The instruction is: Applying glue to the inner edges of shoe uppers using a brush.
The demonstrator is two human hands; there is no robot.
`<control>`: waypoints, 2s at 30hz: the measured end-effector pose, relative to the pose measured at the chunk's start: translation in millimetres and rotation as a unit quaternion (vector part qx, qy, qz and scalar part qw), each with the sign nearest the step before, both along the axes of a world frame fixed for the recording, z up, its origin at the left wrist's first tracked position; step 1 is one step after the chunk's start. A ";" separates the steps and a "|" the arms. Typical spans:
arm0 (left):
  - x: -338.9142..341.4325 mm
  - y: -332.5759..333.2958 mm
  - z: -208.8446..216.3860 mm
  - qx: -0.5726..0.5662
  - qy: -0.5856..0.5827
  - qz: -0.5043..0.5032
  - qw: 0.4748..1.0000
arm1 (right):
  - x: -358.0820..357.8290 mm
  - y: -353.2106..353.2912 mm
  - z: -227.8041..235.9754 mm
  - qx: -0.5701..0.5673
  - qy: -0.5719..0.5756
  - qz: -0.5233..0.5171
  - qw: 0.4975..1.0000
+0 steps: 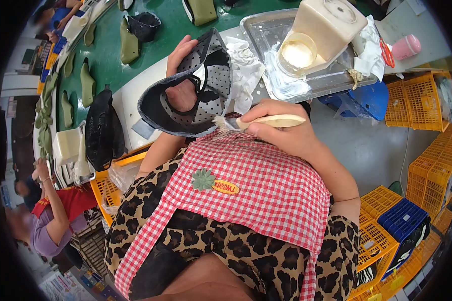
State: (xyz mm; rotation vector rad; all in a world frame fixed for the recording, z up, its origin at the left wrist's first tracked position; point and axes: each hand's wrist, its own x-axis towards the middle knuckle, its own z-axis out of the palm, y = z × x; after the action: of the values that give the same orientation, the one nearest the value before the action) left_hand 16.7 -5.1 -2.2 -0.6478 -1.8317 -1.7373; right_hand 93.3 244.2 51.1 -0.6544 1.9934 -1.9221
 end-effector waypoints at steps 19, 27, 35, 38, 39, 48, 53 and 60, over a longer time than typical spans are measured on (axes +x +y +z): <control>13.7 7.9 1.7 0.028 -0.106 -0.212 0.971 | -39.0 -24.8 -57.8 0.238 0.316 -0.189 0.899; 12.6 -2.3 9.3 -0.004 -0.114 -0.179 0.977 | -14.5 -12.0 -26.6 0.174 0.148 -0.100 0.968; -3.3 -36.5 31.8 -0.044 -0.343 -0.244 0.906 | -17.5 -9.7 50.6 0.146 0.428 -0.252 0.856; -18.7 -41.6 23.0 -0.073 -0.412 -0.278 0.865 | -36.6 -19.4 61.5 0.133 0.578 -0.226 0.772; -19.6 -42.3 18.3 -0.057 -0.428 -0.311 0.847 | -40.8 -25.1 67.8 0.132 0.578 -0.223 0.774; -12.9 -24.5 48.7 -0.189 -0.391 -0.241 0.868 | -65.3 -46.9 64.4 0.247 0.704 -0.092 0.659; -2.2 -80.1 10.6 -0.165 -0.318 -0.147 0.922 | -73.2 -41.2 65.8 0.265 0.704 -0.123 0.648; 43.4 -91.0 -27.2 -0.060 -0.463 -0.270 0.842 | -82.1 -42.6 68.4 0.290 0.665 -0.133 0.676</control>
State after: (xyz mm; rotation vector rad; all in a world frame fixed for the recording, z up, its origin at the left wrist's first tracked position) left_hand 60.1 -96.1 -29.3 -0.3990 -2.5753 -2.6378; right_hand 11.2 201.6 119.5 -1.9696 3.3613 -0.5068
